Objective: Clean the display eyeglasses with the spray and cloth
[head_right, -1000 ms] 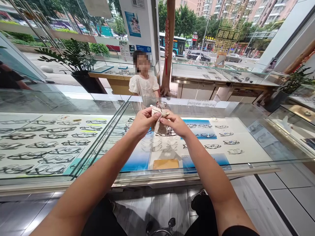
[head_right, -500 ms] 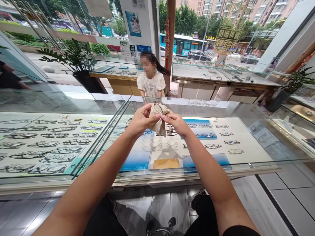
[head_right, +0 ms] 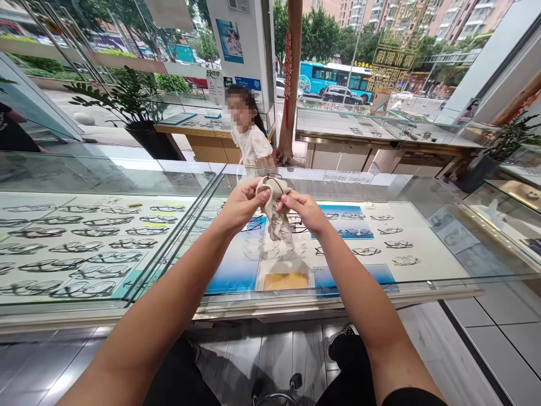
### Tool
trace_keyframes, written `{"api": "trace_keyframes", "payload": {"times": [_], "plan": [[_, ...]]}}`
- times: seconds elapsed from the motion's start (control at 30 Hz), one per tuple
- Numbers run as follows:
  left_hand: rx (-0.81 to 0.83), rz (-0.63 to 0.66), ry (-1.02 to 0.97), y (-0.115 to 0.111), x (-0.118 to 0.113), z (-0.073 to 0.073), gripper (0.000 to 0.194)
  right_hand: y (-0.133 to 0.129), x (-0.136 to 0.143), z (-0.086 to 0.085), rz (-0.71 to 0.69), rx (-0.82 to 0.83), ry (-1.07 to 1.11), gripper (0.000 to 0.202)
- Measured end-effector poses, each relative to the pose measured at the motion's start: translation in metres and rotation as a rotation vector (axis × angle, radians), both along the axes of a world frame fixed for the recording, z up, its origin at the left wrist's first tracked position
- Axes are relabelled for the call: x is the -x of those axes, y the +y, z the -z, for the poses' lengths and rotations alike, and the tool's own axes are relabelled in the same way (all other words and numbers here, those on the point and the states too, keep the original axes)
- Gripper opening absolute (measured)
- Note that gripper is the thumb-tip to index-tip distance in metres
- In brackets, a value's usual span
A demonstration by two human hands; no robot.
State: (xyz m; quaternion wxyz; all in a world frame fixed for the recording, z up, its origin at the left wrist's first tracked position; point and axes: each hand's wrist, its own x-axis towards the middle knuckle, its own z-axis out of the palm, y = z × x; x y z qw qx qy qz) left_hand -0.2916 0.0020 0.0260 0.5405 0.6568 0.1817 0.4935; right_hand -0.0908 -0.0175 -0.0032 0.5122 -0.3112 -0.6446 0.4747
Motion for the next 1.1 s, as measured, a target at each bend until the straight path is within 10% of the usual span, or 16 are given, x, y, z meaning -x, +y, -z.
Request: {"api": "trace_keyframes", "payload": {"times": [0.3,1.1], "plan": [[0.033,-0.148,-0.059,-0.002,-0.008,0.009,0.060,-0.001,0.006,0.003,-0.077,0.030,0.027,0.054],[0.040,-0.014,-0.006,-0.001,-0.002,0.002,0.062,-0.005,0.002,-0.006,-0.013,0.067,0.050,0.053]]}}
